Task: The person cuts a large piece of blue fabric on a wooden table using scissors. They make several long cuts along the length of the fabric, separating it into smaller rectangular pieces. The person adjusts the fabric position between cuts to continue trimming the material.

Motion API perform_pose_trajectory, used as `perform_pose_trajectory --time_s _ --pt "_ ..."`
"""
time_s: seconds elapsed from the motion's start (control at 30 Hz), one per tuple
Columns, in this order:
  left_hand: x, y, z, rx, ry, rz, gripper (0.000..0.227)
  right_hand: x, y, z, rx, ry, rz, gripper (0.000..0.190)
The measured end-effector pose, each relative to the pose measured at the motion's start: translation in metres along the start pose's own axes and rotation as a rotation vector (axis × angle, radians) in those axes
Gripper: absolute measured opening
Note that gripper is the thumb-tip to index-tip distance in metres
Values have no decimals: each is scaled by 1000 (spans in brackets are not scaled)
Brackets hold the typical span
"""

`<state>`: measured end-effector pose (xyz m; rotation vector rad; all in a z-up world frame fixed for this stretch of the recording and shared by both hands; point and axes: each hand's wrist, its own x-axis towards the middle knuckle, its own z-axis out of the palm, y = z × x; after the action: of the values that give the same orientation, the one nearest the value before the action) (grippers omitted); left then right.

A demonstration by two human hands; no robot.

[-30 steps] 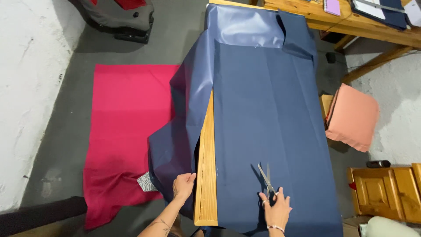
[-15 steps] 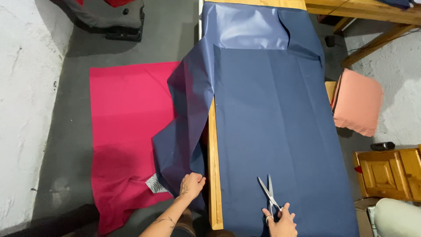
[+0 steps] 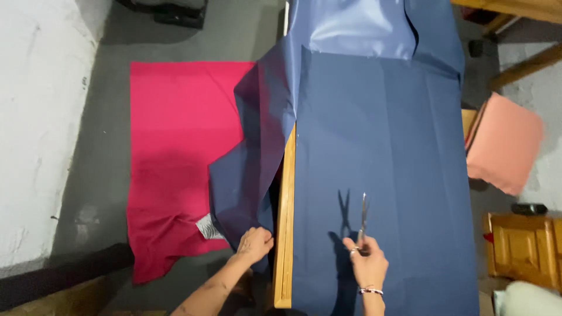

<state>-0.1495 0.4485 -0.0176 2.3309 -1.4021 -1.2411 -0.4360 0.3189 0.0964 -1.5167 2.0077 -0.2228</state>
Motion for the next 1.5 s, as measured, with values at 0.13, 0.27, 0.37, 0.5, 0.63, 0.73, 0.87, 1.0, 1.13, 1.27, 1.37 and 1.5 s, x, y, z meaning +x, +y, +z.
perform_pose_trajectory --time_s 0.13,0.27,0.37,0.5,0.63,0.73,0.87,1.0,1.13,1.27,1.37,1.5 --pt "0 -8 9 32 14 -12 41 2 -101 5 184 -330 -5 17" --pt "1 -19 28 75 61 26 39 32 -152 40 264 -691 -189 21" --pt "3 -27 39 66 69 24 43 62 -170 71 423 -820 -238 30" --pt "5 -14 31 57 -38 -88 27 92 -196 83 487 -662 -295 33" --pt "8 -5 18 46 -132 -63 19 144 -221 79 415 -306 -470 31" --pt "29 -13 28 115 -147 -25 21 206 -237 81 423 131 -959 29" --pt "111 -43 3 149 -632 39 26 264 -241 86 63 127 -704 62" --pt "279 -83 -80 352 22 -76 23 274 -238 95 -85 201 -739 59" --pt "433 -5 -254 -320 488 154 18 270 -259 87 -90 138 -699 90" --pt "541 70 -352 -677 686 -2 32 279 -259 102 -97 216 -671 68" --pt "610 93 -360 -811 527 -12 41 275 -265 106 -132 243 -630 56" --pt "648 99 -352 -1044 -33 -51 84 284 -262 115 -200 266 -566 51"
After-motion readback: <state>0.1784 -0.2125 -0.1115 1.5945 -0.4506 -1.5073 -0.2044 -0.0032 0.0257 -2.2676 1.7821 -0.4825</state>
